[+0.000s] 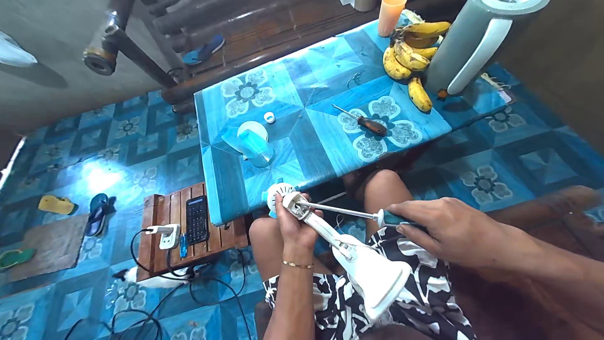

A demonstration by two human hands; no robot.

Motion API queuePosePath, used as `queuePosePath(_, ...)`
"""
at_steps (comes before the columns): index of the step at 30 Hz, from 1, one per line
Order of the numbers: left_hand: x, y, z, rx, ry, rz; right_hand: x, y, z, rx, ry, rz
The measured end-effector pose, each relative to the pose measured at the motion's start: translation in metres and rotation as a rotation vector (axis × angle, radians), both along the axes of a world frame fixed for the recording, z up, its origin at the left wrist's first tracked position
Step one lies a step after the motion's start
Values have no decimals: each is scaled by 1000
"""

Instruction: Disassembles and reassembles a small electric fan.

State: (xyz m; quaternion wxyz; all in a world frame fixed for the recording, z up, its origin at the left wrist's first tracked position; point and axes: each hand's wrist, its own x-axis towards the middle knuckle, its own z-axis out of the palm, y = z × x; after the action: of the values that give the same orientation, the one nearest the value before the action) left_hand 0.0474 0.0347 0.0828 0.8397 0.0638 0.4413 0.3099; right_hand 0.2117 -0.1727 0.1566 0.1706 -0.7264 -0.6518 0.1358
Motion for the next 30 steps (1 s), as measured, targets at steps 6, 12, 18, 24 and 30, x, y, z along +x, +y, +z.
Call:
queuePosePath(6, 2, -1, 1, -9, 7, -14, 1, -1, 0, -3, -1, -7)
queuePosePath(12, 2, -7, 6, 93, 73, 18, -1, -5, 8, -4, -49, -13)
queuePosePath(18, -4, -14, 25, 528, 173, 137, -4, -23, 27, -60, 121, 5)
queuePosePath(24, -12, -2, 53, 779, 112, 113, 9, -18, 27, -348, 1156, -17)
queuePosePath(30, -18, 11, 70, 800, 64, -28, 11, -15, 16, -296, 1485, 40)
